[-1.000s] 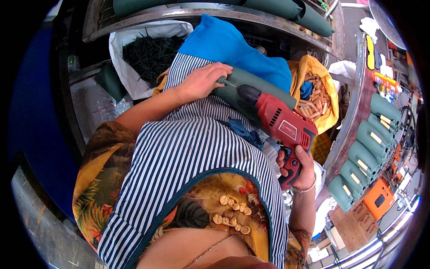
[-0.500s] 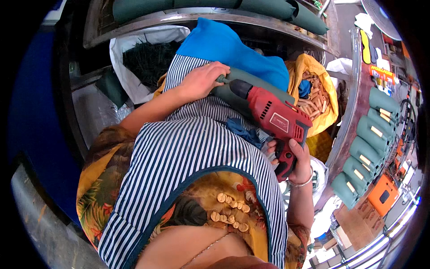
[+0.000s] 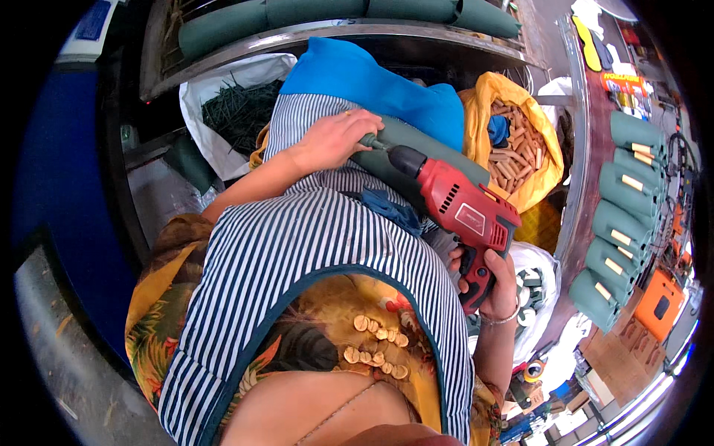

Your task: The person fits wooden handles into green plastic bases, uses a power drill to secure them, wipes the assembled parts with a blue cloth, and places them on a metal rack.

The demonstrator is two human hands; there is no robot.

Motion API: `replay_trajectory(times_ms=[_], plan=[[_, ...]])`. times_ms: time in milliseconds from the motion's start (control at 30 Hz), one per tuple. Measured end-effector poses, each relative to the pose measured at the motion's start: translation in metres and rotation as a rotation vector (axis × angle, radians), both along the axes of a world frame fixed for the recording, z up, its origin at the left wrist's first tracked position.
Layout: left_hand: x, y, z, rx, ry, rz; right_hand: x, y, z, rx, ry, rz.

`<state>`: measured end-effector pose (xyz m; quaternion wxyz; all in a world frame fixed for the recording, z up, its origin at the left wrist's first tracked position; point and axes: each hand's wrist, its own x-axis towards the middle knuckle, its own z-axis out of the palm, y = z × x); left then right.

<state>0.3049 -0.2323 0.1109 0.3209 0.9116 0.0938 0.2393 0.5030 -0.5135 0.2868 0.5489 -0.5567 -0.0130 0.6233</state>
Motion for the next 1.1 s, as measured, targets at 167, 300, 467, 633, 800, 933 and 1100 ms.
replay_trajectory(times_ms=[167, 300, 467, 633, 800, 933, 1100], plan=[[0.006, -0.004, 0.011, 0.069, -0.010, -0.064, -0.003, -0.029, -0.002, -0.015, -0.065, -0.065], [0.003, -0.001, 0.007, 0.042, 0.016, -0.017, 0.001, -0.053, -0.009, 0.013, -0.071, -0.096], [-0.015, 0.018, 0.006, -0.127, 0.067, 0.166, 0.025, -0.106, -0.020, 0.152, -0.235, -0.266], [-0.019, 0.022, 0.067, -0.127, 0.098, 0.207, 0.066, -0.113, -0.116, 0.297, -0.119, -0.770], [-0.005, 0.040, 0.109, 0.010, 0.060, 0.212, 0.130, -0.089, -0.244, 0.537, 0.109, -0.988], [0.008, 0.042, 0.098, 0.043, 0.060, 0.353, 0.174, -0.073, -0.320, 0.637, 0.318, -1.107], [0.032, 0.038, 0.087, 0.064, 0.014, 0.534, 0.200, -0.069, -0.388, 0.200, -0.020, -1.349]])
